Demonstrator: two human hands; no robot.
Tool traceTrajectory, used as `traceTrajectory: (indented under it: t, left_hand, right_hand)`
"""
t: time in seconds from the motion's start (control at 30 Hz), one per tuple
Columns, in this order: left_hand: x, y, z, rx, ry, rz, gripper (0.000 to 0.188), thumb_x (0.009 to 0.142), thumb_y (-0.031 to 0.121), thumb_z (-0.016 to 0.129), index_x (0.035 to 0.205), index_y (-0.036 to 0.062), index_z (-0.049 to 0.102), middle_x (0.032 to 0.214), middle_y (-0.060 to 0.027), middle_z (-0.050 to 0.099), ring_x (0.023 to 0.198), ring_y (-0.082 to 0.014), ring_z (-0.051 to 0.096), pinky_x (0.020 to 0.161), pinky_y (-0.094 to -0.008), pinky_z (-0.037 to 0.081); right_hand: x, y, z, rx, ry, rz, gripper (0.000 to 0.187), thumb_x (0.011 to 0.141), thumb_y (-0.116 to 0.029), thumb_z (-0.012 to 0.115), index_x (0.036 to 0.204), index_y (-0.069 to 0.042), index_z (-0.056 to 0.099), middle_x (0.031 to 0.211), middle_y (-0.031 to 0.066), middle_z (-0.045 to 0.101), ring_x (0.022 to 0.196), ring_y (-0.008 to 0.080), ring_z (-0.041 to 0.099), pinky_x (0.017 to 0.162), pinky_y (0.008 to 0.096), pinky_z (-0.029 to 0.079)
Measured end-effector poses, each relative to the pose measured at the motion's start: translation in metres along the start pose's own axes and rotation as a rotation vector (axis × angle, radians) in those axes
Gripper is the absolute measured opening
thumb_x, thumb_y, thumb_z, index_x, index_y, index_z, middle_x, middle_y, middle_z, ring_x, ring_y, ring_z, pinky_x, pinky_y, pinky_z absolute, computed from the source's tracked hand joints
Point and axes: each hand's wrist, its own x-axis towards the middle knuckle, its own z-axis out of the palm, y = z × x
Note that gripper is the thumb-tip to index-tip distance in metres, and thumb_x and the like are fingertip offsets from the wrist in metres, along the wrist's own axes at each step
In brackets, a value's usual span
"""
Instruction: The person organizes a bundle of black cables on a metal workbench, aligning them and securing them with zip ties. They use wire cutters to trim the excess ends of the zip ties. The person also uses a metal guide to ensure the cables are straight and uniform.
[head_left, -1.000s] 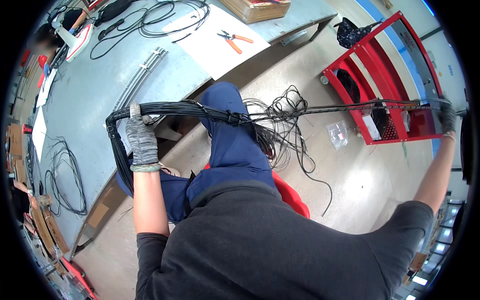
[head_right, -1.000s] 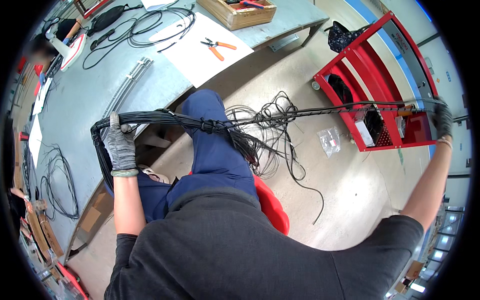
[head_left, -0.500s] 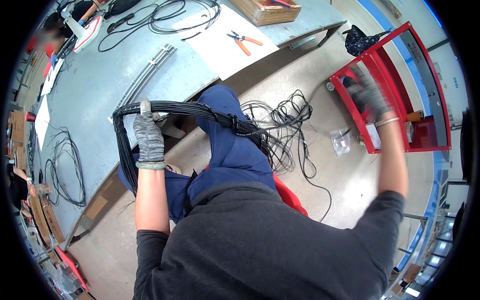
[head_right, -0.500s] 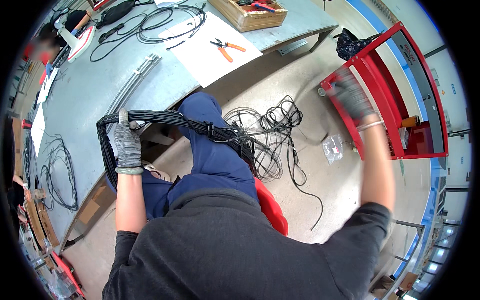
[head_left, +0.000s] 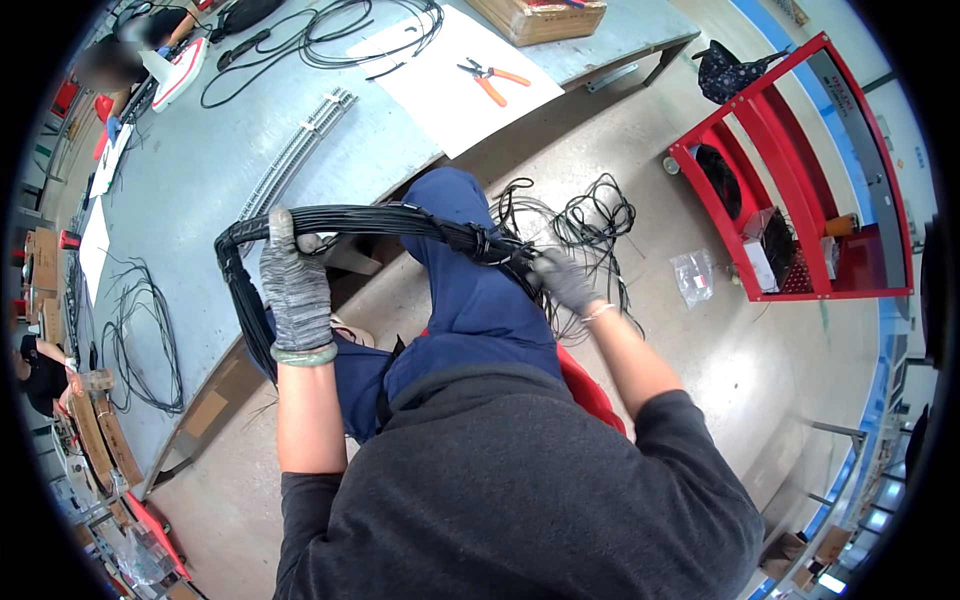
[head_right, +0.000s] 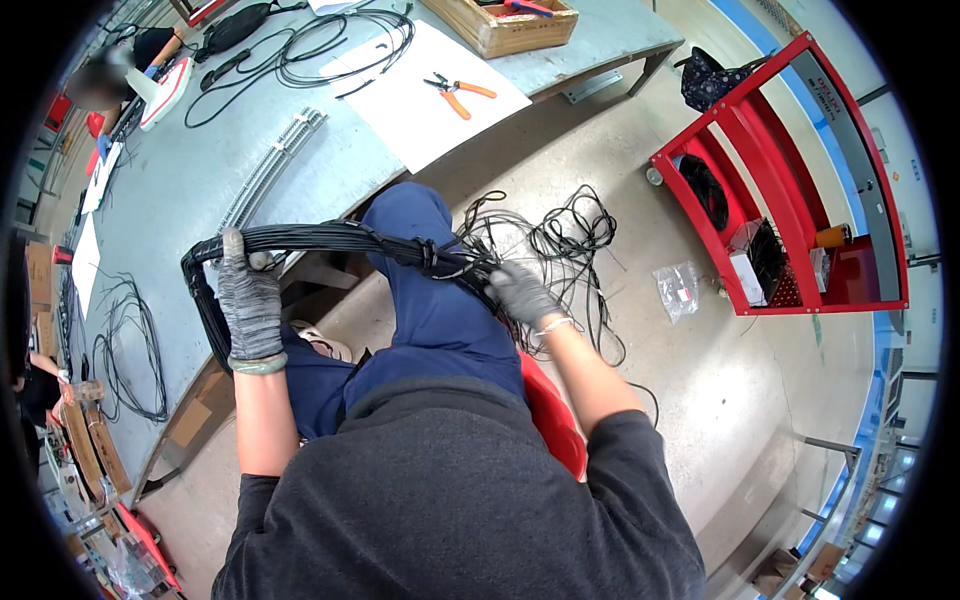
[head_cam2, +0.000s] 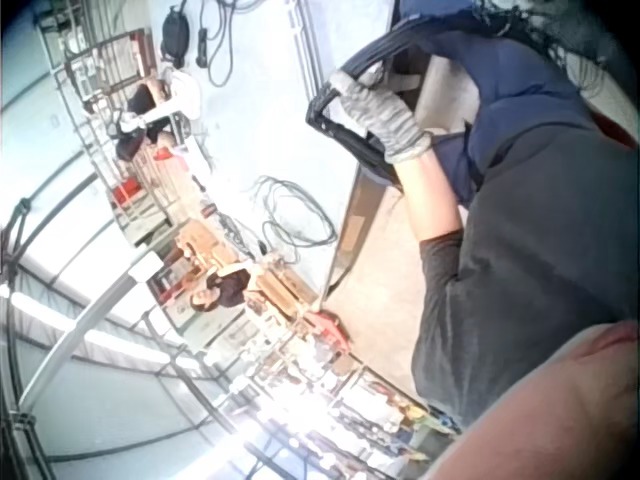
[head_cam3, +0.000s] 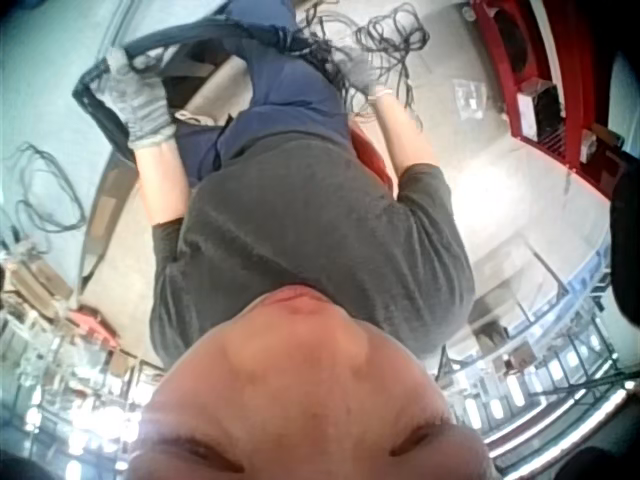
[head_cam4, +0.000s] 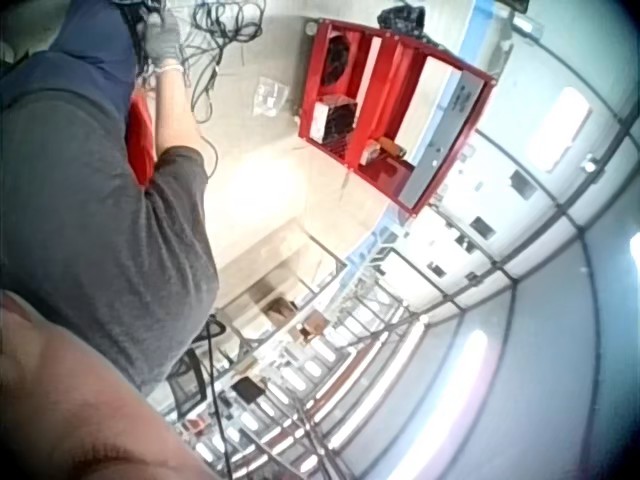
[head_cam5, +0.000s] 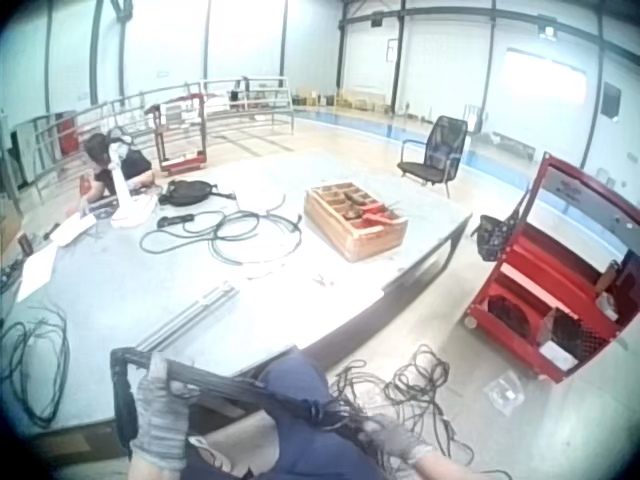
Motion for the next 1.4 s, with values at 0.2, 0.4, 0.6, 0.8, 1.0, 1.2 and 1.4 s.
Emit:
traceTrajectory:
  t: [0.2, 0.4, 0.6, 0.8, 1.0, 1.2, 1.4]
  left_hand:
    - [0.024, 0.013, -0.023, -0.053, 0.054, 0.027, 0.027, 0.093, 0.039, 0.061, 0.081, 0.0149, 0.057, 0.058, 0.0049, 0.052, 0.057, -0.0091, 0.050, 0.066, -0.0272, 0.044]
    - [0.032, 0.013, -0.026, -0.035, 0.132, 0.004, 0.026, 0.092, 0.038, 0.064, 0.078, 0.0173, 0.056, 0.055, 0.0057, 0.051, 0.053, -0.0087, 0.048, 0.062, -0.0277, 0.043]
    - [0.014, 0.014, 0.003, 0.080, 0.124, 0.060, 0.017, 0.091, 0.027, 0.067, 0.084, 0.0157, 0.057, 0.061, 0.0066, 0.053, 0.054, -0.0062, 0.052, 0.054, -0.0267, 0.046]
    - [0.014, 0.015, 0.019, 0.106, 0.066, 0.065, 0.025, 0.094, 0.037, 0.061, 0.082, 0.0155, 0.059, 0.060, 0.0058, 0.054, 0.056, -0.0070, 0.051, 0.063, -0.0270, 0.045]
    - [-0.014, 0.026, 0.061, 0.178, -0.038, 0.114, 0.028, 0.094, 0.038, 0.061, 0.082, 0.0133, 0.060, 0.063, 0.0041, 0.056, 0.059, -0.0072, 0.052, 0.061, -0.0248, 0.042]
    - [0.001, 0.021, 0.081, 0.166, -0.040, 0.080, 0.030, 0.092, 0.039, 0.064, 0.081, 0.0119, 0.060, 0.062, 0.0024, 0.057, 0.058, -0.0085, 0.052, 0.061, -0.0244, 0.043]
    - [-0.011, 0.015, 0.122, 0.201, -0.197, 0.112, 0.026, 0.094, 0.035, 0.062, 0.085, 0.0113, 0.060, 0.064, 0.0024, 0.057, 0.057, -0.0071, 0.052, 0.062, -0.0236, 0.046]
  right_hand:
    - [-0.061, -0.042, -0.297, -0.819, 0.147, 0.064, 0.021, 0.087, -0.019, 0.062, 0.096, 0.000, 0.067, 0.071, 0.0049, 0.059, 0.066, 0.0135, 0.052, 0.064, 0.0344, 0.047]
    - [-0.183, -0.042, -0.586, -1.047, 1.198, 0.652, 0.033, 0.089, -0.035, 0.057, 0.106, -0.009, 0.068, 0.100, 0.0203, 0.068, 0.096, 0.0360, 0.065, 0.079, 0.0424, 0.049]
    - [-0.046, -0.097, -0.286, -1.184, 0.386, -0.064, 0.060, 0.076, -0.017, 0.079, 0.129, -0.005, 0.052, 0.115, 0.0099, 0.061, 0.101, 0.0190, 0.058, 0.090, 0.0295, 0.048]
    - [-0.038, -0.139, -0.009, -0.464, -0.004, -0.325, 0.037, 0.080, -0.035, 0.075, 0.101, -0.007, 0.063, 0.087, 0.0124, 0.067, 0.082, 0.0265, 0.066, 0.078, 0.0381, 0.051]
    - [0.012, -0.083, 0.049, -0.441, 0.294, -0.335, 0.050, 0.078, -0.023, 0.074, 0.117, -0.002, 0.052, 0.108, 0.0218, 0.059, 0.100, 0.0377, 0.059, 0.088, 0.0441, 0.048]
    - [-0.021, -0.066, -0.071, -0.875, 0.043, -0.462, 0.024, 0.084, -0.011, 0.060, 0.107, -0.004, 0.061, 0.097, 0.0200, 0.066, 0.092, 0.0371, 0.063, 0.083, 0.0454, 0.050]
    - [-0.055, -0.078, -0.112, -0.509, 0.048, -0.339, 0.016, 0.087, -0.018, 0.064, 0.096, -0.005, 0.067, 0.090, 0.0138, 0.068, 0.081, 0.0284, 0.067, 0.075, 0.0380, 0.053]
